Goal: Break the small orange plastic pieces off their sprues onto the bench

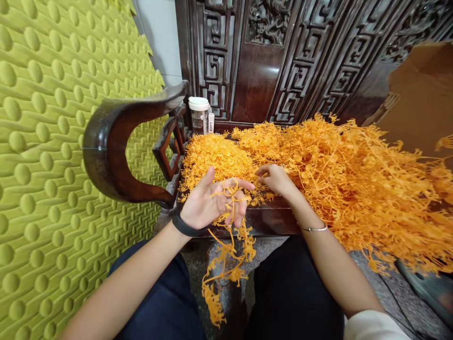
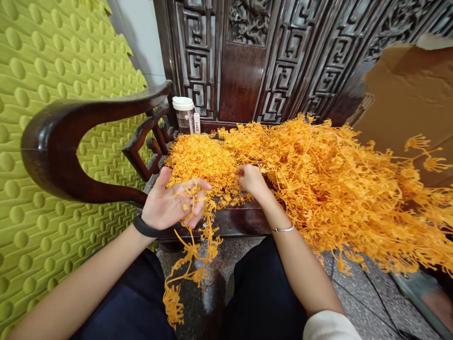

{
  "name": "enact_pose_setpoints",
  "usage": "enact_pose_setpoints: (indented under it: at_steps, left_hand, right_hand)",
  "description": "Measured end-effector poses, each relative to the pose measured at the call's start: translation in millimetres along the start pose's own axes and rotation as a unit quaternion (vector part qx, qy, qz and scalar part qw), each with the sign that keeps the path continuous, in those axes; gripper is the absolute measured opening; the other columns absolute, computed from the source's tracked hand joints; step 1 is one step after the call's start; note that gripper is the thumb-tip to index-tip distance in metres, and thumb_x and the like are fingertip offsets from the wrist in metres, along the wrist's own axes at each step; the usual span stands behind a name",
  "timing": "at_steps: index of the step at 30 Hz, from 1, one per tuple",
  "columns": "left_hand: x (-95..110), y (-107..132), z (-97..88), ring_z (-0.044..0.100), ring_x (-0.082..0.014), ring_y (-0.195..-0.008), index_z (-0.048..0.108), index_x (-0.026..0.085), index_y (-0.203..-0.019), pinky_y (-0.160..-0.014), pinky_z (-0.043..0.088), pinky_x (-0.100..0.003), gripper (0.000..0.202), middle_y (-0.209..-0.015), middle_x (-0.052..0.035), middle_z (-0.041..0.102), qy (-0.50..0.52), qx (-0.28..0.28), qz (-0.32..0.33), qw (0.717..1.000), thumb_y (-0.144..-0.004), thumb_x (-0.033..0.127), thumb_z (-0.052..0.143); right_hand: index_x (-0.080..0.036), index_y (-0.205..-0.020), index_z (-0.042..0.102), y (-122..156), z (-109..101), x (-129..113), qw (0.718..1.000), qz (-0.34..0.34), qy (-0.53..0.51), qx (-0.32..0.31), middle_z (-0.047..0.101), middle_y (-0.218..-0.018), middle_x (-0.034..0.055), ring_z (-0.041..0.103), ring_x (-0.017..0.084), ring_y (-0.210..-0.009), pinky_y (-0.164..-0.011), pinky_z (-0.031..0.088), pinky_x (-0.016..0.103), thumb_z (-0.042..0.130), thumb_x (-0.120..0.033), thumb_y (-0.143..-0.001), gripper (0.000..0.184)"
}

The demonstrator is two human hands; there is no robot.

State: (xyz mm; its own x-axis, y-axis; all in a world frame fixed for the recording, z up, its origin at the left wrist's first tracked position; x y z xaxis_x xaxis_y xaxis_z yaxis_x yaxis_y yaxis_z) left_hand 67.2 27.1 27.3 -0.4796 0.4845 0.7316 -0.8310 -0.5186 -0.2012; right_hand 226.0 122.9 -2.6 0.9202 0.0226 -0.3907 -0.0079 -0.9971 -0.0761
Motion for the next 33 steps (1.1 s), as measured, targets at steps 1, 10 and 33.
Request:
enact_pose_setpoints:
  at_steps: [1,10,33]
  left_hand:
    - [0,0,0.3,0.064,-0.0188,-0.057,0.057,0.009,-0.105,-0.044,0.042,-0.023,0.066,-0.07,-0.0076,0.066,0.002,-0.002,0.0,1.0,-0.078,0.066,0.037]
    - [5,1,-3.2,0.064,-0.0222,-0.058,0.059,0.013,-0.102,-0.046,0.044,-0.026,0.075,-0.068,-0.008,0.066,-0.008,0.008,0.012,1.0,-0.07,0.076,0.034]
    - [24,6,-15.3,0.065,-0.0238,-0.057,0.055,0.012,-0.11,-0.042,0.045,-0.026,0.077,-0.069,-0.01,0.068,0.0,0.048,0.057,0.997,-0.074,0.075,0.03]
  right_hand:
    - [-0.013,-0.091,0.07,0,-1,-1,1.0,0.001,-0.004,0.007,0.071,-0.092,0.0095,0.064,0.021,-0.086,-0.077,0.046,0.029,0.061,-0.011,-0.071,0.022]
    - [-0.016,-0.096,0.065,62,23,-85,0.802,-0.243,-0.372,-0.4,0.069,-0.082,0.0048,0.064,0.012,-0.068,-0.064,0.052,0.026,0.048,-0.054,-0.081,0.045]
    - [-0.025,-0.081,0.054,28,-40,-32,0.844,-0.079,-0.53,0.021,0.029,-0.052,-0.0047,0.021,0.01,-0.043,-0.053,0.032,0.029,0.035,-0.052,-0.071,0.035]
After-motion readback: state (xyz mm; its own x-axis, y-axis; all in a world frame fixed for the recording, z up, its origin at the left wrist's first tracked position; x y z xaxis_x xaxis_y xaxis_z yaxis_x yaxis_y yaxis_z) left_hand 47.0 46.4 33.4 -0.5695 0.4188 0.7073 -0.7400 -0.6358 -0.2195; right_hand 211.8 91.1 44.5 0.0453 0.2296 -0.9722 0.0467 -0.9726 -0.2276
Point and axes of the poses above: each hand's wrist, its own y-axis away from the middle knuckle, its own z-axis out of the palm, x = y × z, the point moved 8 cm from there along -y, towards the middle knuckle
